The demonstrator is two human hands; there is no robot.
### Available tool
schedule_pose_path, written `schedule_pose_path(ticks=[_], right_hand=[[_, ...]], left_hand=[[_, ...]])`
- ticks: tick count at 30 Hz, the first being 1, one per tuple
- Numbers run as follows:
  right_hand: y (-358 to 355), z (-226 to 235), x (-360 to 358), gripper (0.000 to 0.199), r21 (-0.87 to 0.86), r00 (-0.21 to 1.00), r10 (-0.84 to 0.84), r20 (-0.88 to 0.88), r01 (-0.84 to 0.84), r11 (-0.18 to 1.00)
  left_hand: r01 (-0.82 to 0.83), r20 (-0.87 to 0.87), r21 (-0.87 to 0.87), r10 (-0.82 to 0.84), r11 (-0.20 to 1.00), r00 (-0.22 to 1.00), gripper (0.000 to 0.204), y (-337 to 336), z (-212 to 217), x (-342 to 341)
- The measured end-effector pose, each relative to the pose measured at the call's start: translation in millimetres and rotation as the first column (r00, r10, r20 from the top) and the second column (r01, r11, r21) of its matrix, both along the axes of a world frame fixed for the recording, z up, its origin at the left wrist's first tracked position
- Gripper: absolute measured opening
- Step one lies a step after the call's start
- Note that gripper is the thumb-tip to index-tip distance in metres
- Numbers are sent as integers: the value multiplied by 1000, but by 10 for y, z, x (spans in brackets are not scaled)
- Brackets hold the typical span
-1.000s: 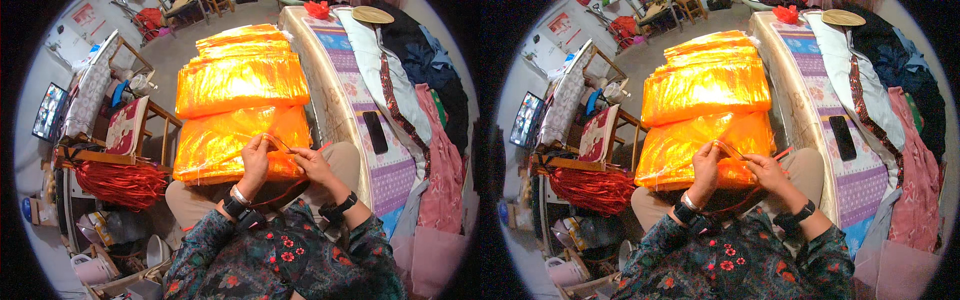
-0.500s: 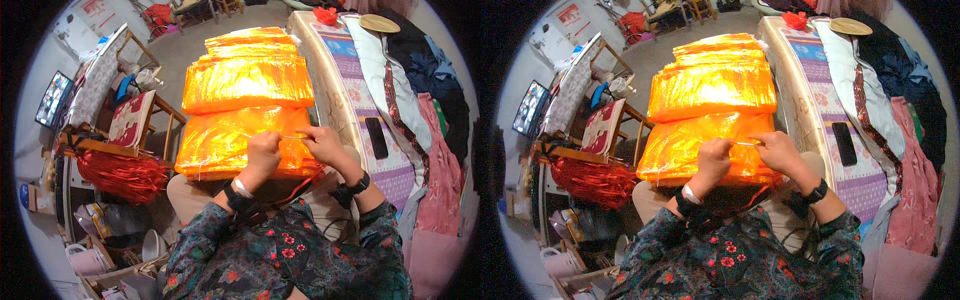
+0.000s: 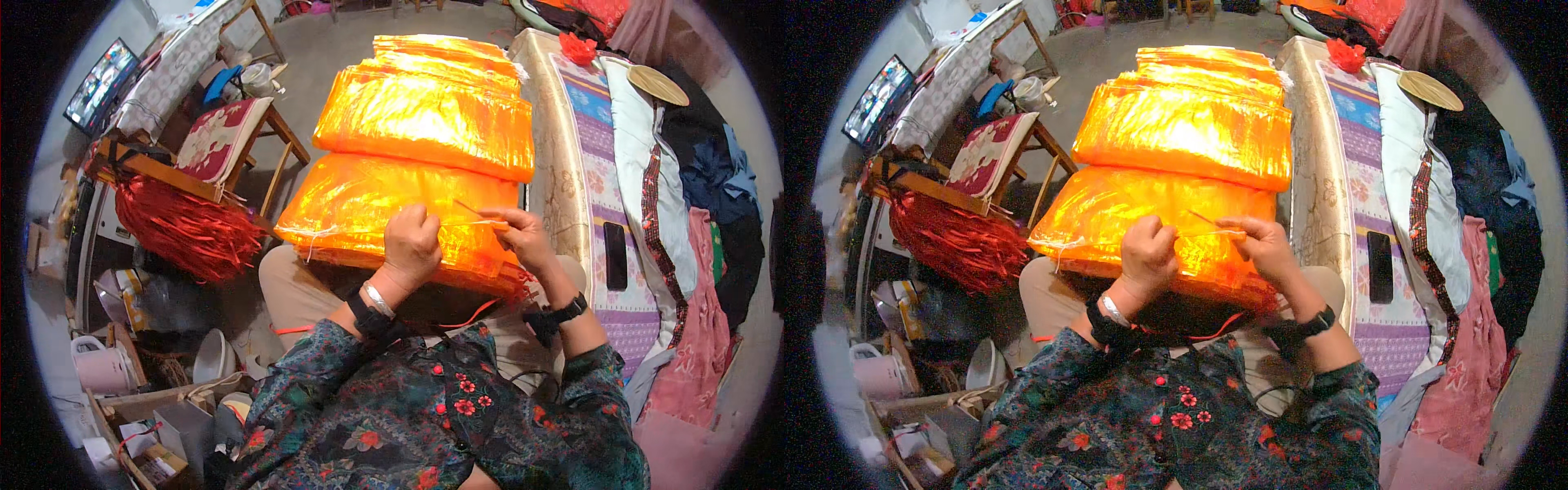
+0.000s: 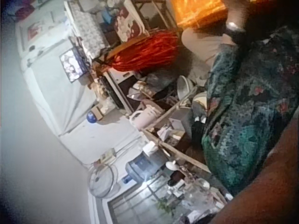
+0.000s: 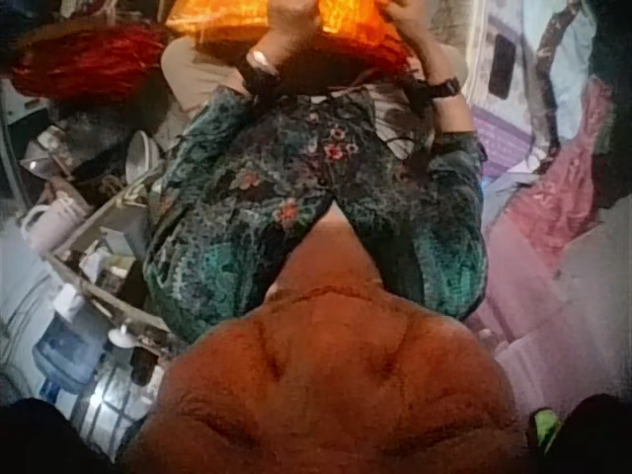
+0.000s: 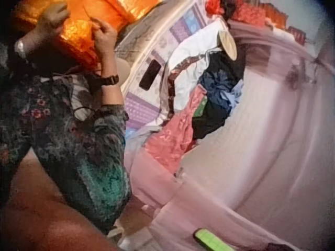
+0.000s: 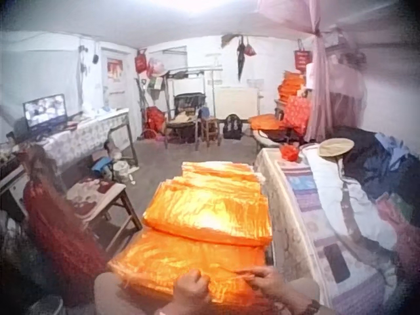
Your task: Tying red strings to bundle stacks of orange plastic sheets.
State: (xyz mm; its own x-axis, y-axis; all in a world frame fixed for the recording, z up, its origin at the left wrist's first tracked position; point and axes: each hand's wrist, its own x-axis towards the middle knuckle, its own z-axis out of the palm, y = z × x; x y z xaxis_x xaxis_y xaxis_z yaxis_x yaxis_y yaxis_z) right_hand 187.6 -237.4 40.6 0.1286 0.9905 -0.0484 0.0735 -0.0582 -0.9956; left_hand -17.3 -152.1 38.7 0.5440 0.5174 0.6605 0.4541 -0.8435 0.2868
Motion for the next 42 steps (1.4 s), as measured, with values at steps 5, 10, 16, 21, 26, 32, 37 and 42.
schedule_pose_path(ticks=[5,10,16,21,26,32,37,42], right_hand=[[-105,179,-37,39,-268,936,121,329,-30,963],[381,59,-419,46,215,850,110,516,-252,943],[570,78,-283,43,12,987,161,5,-161,987],[487,246,-250,44,-147,940,215,263,-181,972],[774,185,-592,51,-47,764,284,580,-316,948],[1115,110,-629,48,-42,933,346,100,-343,938],[1101,232,-539,44,-91,927,333,171,-322,942],[1154,247,-631,44,-127,740,403,538,-402,907]], left_hand=[[-5,62,-15,6,1000,998,12,-61,73,28],[77,-20,17,-77,997,997,11,-168,75,179],[-212,24,56,211,976,977,14,144,5,-281],[-210,5,-46,210,977,978,13,278,48,-495],[-80,118,-117,94,990,989,14,205,96,-219],[-245,167,-6,243,970,956,33,288,18,-364],[-403,-73,-36,400,915,914,16,520,61,-836],[-233,127,-193,259,953,957,7,585,94,-657]])
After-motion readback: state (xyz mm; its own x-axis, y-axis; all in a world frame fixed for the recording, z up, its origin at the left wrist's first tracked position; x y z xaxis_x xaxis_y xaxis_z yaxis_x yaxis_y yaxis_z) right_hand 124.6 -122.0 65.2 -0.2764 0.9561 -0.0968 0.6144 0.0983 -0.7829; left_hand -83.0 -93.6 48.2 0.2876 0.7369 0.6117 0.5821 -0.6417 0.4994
